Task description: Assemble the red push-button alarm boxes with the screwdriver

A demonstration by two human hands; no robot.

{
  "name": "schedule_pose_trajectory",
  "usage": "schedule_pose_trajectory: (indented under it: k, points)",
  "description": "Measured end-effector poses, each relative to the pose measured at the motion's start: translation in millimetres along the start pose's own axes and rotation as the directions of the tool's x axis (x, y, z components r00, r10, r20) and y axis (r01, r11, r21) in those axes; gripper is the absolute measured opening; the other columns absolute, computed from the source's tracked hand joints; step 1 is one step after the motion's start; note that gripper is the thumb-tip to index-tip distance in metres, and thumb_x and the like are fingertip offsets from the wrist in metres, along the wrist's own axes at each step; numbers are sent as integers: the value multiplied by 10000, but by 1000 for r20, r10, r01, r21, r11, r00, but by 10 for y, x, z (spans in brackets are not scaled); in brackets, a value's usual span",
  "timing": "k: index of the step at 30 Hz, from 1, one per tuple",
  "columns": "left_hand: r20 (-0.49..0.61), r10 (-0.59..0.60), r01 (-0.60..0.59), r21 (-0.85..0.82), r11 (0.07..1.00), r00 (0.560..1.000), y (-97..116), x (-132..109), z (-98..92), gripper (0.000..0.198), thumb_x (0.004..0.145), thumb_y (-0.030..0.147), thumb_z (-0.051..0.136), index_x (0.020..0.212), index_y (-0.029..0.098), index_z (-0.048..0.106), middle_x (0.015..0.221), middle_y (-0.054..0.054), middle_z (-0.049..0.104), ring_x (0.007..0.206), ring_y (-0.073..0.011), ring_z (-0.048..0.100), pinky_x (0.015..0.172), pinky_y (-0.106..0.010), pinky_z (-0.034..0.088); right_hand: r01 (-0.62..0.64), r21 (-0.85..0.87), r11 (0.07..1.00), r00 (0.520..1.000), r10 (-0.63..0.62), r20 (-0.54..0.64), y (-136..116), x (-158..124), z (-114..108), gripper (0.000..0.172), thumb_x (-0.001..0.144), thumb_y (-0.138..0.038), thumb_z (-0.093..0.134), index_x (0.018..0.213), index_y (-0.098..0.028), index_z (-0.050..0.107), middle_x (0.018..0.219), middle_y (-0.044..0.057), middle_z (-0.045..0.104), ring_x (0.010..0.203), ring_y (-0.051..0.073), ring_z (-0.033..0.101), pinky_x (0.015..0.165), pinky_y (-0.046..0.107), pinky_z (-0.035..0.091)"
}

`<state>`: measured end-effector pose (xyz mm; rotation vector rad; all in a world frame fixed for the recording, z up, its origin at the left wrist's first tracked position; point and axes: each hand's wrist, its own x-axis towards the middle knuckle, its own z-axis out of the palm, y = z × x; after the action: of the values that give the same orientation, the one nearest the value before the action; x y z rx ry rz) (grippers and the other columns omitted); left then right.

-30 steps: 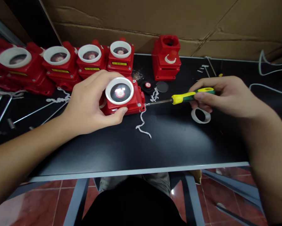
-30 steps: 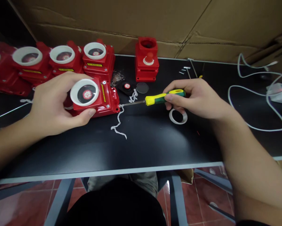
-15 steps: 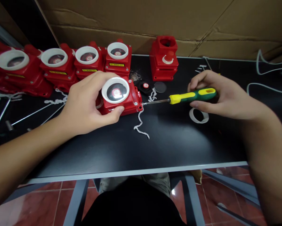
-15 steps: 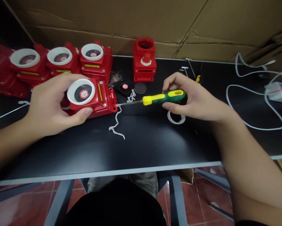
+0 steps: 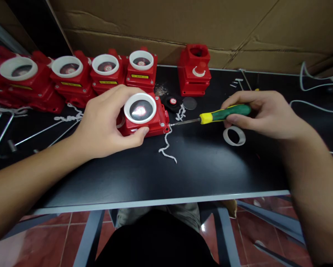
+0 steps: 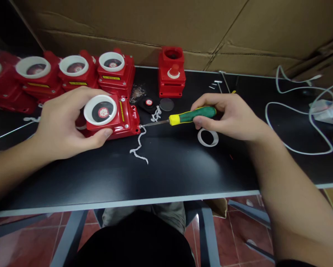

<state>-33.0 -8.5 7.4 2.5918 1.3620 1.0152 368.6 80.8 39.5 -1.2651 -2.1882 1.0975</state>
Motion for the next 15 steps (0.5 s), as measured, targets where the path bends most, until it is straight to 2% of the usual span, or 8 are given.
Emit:
schedule_pose_trajectory:
  k: [3,5,10,12,15]
  points:
    - [7,1,-1,-13,1000,1000,-1,-5,-2,480,998,472,721,1433,269,709,1367,-60,846,1244,-323,844,1088,-467,707,32,-25,999,999,-32,-9,-26,6,17,384,857,-554,879,941,-190,795,670,39,706,552,137,594,547,269,427]
    - [18,-7,7,-16,1000,1000,3,-7,-8,472,1000,461,719,1442,296,705,1375,-51,843,1251,-321,842,1097,-465,704,48,-40,998,999,-48,7,-35,10,23,417,908,-601,857,922,-189,796,619,26,692,498,111,547,535,263,413]
    - [19,-1,2,-14,1000,1000,5,-9,-14,469,1009,473,711,1445,300,697,1386,-49,844,1256,-308,841,1105,-459,708,67,-93,993,995,-60,83,-39,2,28,797,1020,-938,649,763,-187,711,512,38,620,469,100,523,481,249,349]
    - [7,14,-14,-11,1000,1000,-3,-9,-15,476,1014,489,709,1445,287,696,1377,-46,851,1239,-303,848,1079,-455,720,52,-36,998,995,-49,84,-25,-2,33,824,1012,-981,623,833,-184,729,549,20,606,461,89,483,461,251,328]
    - [3,6,-6,0,1000,1000,-16,-8,-17,464,1018,487,711,1444,303,700,1367,-31,857,1232,-298,853,1067,-434,721,49,81,996,996,-55,75,37,0,30,792,947,-978,733,1119,-205,760,728,11,653,565,106,528,501,249,379]
